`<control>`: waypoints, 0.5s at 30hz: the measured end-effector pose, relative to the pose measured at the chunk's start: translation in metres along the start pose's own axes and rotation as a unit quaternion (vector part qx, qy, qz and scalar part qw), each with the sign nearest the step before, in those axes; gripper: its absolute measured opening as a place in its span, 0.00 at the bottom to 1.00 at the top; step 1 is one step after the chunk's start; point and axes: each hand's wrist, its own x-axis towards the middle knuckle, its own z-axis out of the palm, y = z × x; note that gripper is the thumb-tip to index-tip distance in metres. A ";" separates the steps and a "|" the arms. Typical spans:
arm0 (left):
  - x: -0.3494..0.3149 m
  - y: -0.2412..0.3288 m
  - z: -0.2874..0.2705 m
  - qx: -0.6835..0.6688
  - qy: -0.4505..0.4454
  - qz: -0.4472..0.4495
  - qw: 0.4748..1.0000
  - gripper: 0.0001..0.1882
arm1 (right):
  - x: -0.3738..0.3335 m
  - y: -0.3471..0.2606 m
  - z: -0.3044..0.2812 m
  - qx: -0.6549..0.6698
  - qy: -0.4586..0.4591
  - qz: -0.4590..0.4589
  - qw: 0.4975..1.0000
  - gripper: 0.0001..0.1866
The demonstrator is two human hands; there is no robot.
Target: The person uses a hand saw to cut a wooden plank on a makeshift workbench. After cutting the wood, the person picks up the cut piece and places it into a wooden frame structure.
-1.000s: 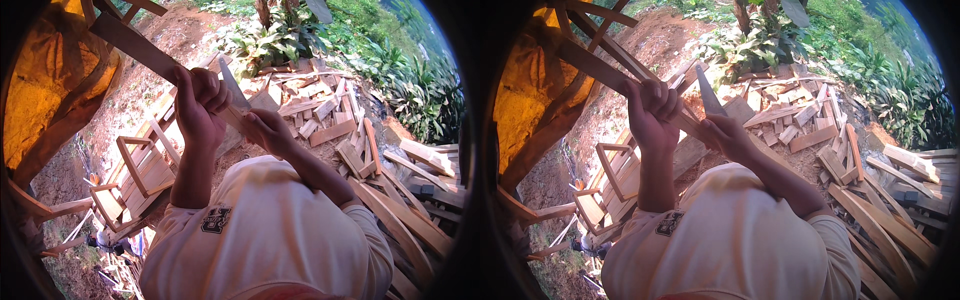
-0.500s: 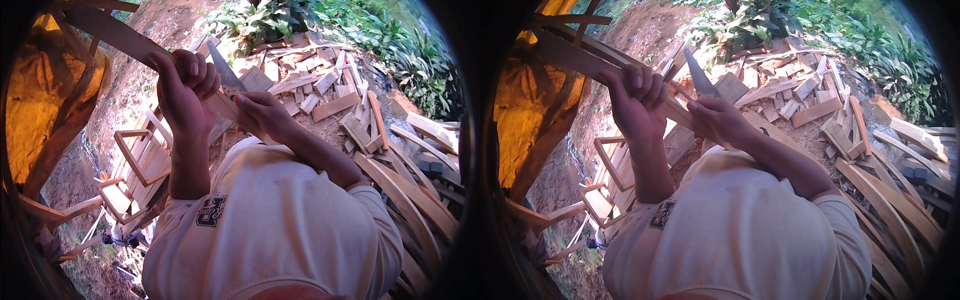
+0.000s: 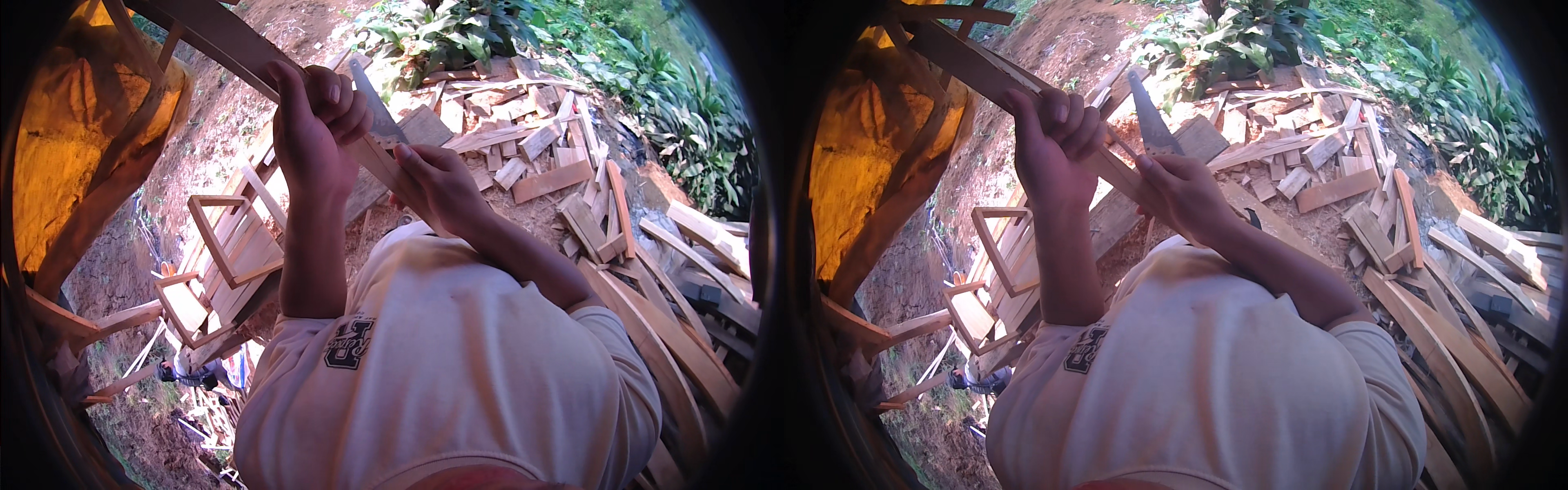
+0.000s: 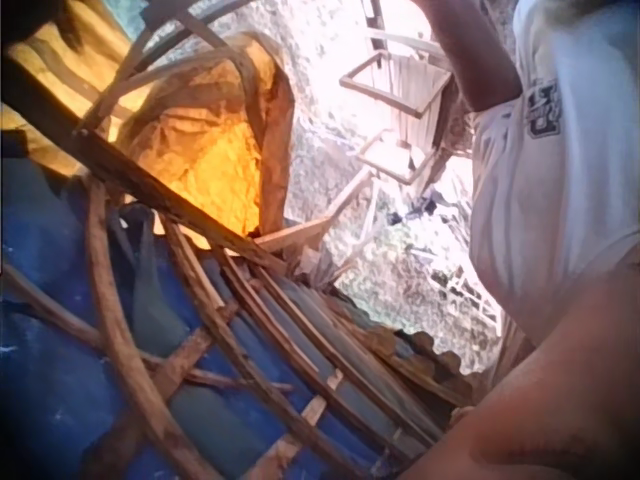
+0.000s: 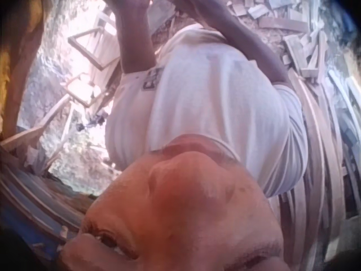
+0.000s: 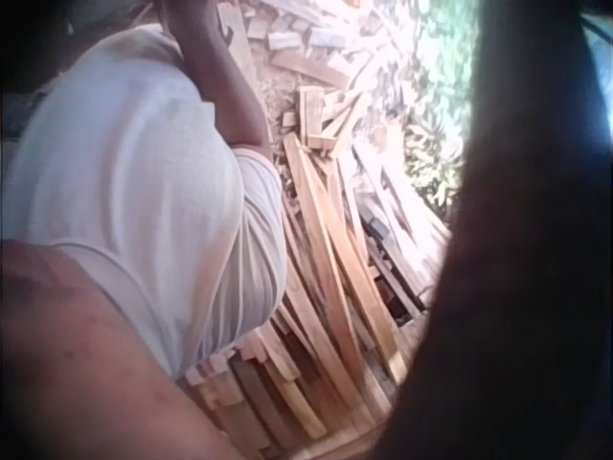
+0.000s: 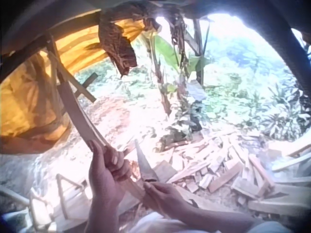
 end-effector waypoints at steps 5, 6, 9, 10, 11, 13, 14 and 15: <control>0.003 -0.007 0.000 -0.003 -0.014 0.000 1.000 0.33 | -0.004 -0.003 -0.004 0.003 -0.004 0.008 1.000 0.20; 0.004 -0.007 -0.001 -0.006 -0.026 -0.001 1.000 0.33 | -0.005 -0.002 -0.004 0.008 0.001 0.002 1.000 0.20; 0.006 -0.009 0.001 -0.003 -0.022 -0.007 1.000 0.33 | -0.005 -0.003 -0.001 0.020 0.023 0.000 1.000 0.21; 0.007 -0.009 0.001 0.005 -0.018 -0.010 1.000 0.33 | -0.004 -0.004 0.001 0.022 0.031 0.002 0.999 0.21; 0.008 -0.010 0.000 0.012 -0.014 -0.012 1.000 0.33 | -0.004 -0.005 0.001 0.011 0.038 0.006 0.999 0.20; 0.010 -0.012 0.003 0.022 -0.013 -0.013 1.000 0.33 | -0.003 -0.007 0.001 -0.011 0.049 0.012 0.999 0.20; 0.010 -0.013 0.005 0.023 -0.023 -0.009 0.999 0.33 | 0.001 -0.006 -0.003 0.003 0.082 0.023 0.996 0.20; 0.010 -0.012 0.004 0.023 -0.033 -0.004 0.999 0.33 | 0.010 -0.005 -0.013 0.017 0.115 0.035 0.993 0.20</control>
